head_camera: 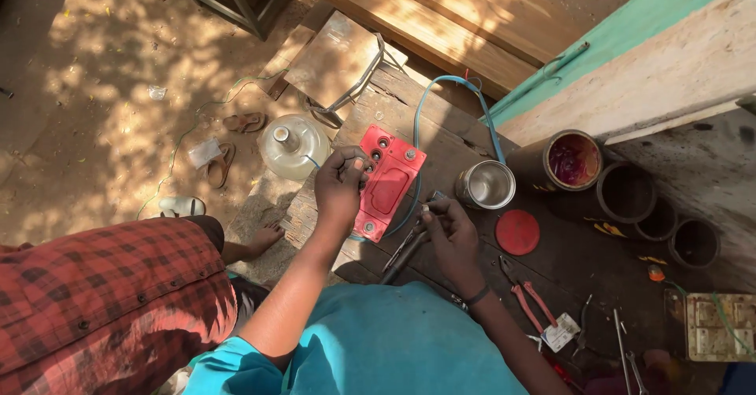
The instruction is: Testing a repaired starter motor by connecting its terminals to a lead-acid battery using cables.
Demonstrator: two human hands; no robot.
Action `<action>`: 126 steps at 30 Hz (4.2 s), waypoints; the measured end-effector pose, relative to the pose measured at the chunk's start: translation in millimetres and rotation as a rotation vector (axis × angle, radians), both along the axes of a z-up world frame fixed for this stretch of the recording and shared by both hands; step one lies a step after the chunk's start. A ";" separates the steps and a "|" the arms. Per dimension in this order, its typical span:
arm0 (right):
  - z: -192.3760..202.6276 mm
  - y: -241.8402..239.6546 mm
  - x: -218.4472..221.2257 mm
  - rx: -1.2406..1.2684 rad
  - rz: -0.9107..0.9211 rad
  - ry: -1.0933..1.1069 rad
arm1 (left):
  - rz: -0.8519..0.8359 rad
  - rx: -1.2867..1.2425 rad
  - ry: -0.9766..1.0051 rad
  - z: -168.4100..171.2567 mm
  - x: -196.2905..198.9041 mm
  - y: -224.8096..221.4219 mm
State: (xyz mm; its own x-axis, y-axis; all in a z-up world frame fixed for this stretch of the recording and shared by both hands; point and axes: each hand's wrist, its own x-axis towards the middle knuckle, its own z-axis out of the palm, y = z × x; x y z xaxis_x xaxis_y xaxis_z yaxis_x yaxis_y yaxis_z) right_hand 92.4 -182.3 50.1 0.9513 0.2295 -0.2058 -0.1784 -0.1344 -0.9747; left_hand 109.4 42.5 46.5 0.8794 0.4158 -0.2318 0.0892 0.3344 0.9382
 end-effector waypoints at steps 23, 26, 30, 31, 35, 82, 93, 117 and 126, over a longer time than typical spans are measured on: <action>24.9 30.4 81.8 -0.275 -0.054 -0.306 | -0.112 1.056 -0.121 5.1 49.9 -15.0; 26.5 38.2 90.7 -0.345 -0.005 -0.419 | -0.117 1.040 -0.121 3.8 49.5 -14.1; 33.6 45.2 90.9 -0.408 0.070 -0.544 | -0.113 1.032 -0.107 12.1 47.7 -15.3; 33.9 46.2 91.7 -0.432 0.079 -0.579 | -0.118 1.006 -0.112 11.2 48.4 -15.0; 37.9 47.3 93.8 -0.497 0.102 -0.628 | -0.125 0.985 -0.138 8.3 49.7 -13.9; 39.3 38.3 84.8 -0.681 0.227 -0.674 | -0.458 0.851 0.152 10.1 80.5 -3.2; -172.6 -5.7 -13.1 -0.726 -0.316 0.222 | -0.346 0.945 0.032 17.4 63.8 -9.9; 66.2 3.2 47.0 -0.474 -0.162 -0.777 | -0.344 0.881 0.005 3.2 72.6 -7.9; 69.3 20.5 53.8 -0.684 -0.010 -0.929 | -0.340 0.758 0.023 8.4 68.4 -3.1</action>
